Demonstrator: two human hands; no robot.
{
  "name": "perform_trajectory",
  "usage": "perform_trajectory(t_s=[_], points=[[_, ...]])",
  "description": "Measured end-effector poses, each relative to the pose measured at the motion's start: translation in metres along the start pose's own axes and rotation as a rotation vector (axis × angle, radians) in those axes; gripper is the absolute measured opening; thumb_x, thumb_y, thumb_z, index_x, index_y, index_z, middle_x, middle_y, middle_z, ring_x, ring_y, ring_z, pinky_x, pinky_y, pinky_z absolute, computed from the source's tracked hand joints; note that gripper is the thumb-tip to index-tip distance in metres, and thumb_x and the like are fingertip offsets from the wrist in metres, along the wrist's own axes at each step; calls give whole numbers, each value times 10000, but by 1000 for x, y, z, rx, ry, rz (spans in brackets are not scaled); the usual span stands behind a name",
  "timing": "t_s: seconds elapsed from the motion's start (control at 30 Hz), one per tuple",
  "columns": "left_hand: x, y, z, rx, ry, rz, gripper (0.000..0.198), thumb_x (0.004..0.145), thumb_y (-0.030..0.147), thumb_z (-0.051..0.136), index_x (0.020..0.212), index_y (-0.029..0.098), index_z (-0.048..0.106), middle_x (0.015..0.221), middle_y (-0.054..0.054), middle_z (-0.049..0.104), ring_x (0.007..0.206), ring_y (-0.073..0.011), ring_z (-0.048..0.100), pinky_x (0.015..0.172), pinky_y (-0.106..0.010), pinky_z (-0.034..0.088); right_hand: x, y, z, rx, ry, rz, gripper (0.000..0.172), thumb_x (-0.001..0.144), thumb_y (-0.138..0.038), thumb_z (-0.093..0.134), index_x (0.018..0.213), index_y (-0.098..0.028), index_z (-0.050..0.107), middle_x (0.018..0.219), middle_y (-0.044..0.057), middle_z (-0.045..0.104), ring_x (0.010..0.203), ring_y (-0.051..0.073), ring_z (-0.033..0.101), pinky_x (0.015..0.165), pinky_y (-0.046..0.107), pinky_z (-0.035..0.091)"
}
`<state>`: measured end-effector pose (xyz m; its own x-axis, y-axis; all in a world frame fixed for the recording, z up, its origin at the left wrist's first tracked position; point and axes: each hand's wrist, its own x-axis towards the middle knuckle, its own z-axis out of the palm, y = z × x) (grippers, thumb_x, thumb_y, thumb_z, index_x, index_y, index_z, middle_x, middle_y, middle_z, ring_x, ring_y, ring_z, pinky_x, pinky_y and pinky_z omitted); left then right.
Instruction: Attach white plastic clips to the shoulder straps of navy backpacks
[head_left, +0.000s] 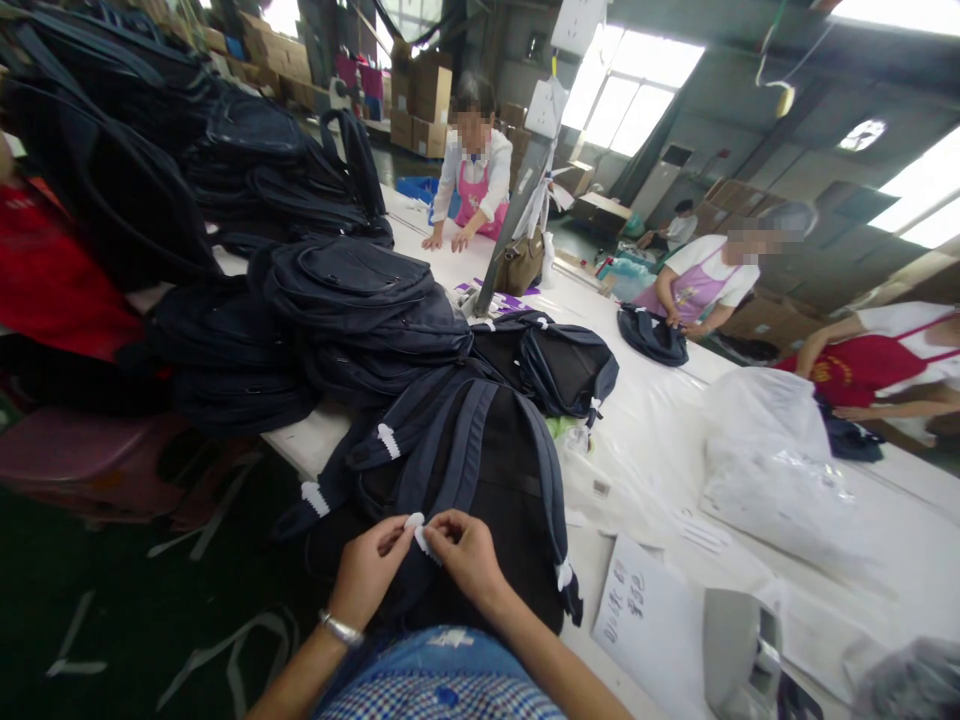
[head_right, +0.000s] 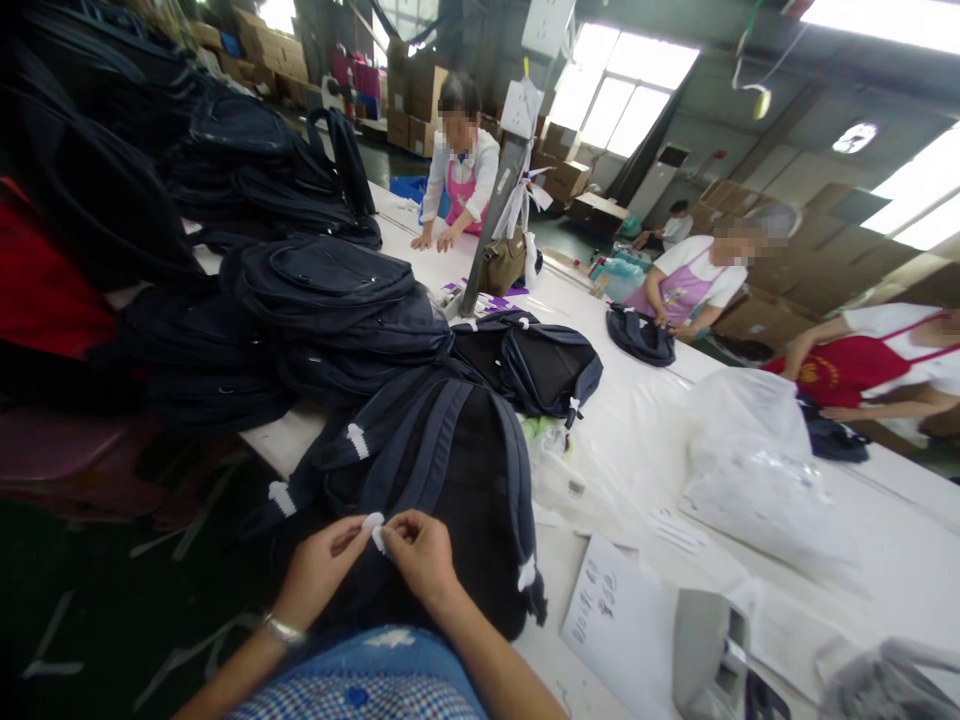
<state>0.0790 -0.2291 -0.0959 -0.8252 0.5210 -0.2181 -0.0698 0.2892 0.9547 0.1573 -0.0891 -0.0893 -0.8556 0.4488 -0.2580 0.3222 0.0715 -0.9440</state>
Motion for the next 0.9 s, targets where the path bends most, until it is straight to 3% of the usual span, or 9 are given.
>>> perform_trajectory(t_s=[0.3, 0.47, 0.7, 0.9], points=[[-11, -8, 4, 279, 81, 192, 274, 847, 394, 559, 1040, 244, 682, 1018, -26, 737, 924, -210, 693, 839, -274, 544, -3, 0, 6, -27, 77, -8, 138, 760, -285, 616, 741, -151, 645, 611, -10, 576, 515, 86, 450, 484, 192, 334], [-17, -5, 3, 376, 56, 311, 259, 861, 364, 545, 1057, 267, 685, 1088, -10, 717, 997, -200, 667, 921, -267, 494, -5, 3, 5, 88, 20, -42, 158, 792, -309, 610, 800, -153, 640, 665, -1, 596, 559, 96, 492, 520, 198, 366], [-6, 8, -7, 203, 2, 74, 320, 867, 424, 515, 1102, 237, 629, 967, -30, 743, 921, -212, 685, 807, -285, 525, -6, 0, 4, 85, 34, -151, 117, 797, -244, 618, 894, -196, 573, 658, -40, 583, 579, 102, 521, 555, 200, 398], [1, 13, -9, 154, -108, 50, 332, 795, 462, 609, 1019, 223, 661, 964, -45, 738, 913, -225, 684, 793, -302, 539, -6, -3, 2, -85, 14, -235, 200, 828, -170, 556, 1015, -231, 524, 706, -43, 624, 628, 122, 590, 610, 214, 441]])
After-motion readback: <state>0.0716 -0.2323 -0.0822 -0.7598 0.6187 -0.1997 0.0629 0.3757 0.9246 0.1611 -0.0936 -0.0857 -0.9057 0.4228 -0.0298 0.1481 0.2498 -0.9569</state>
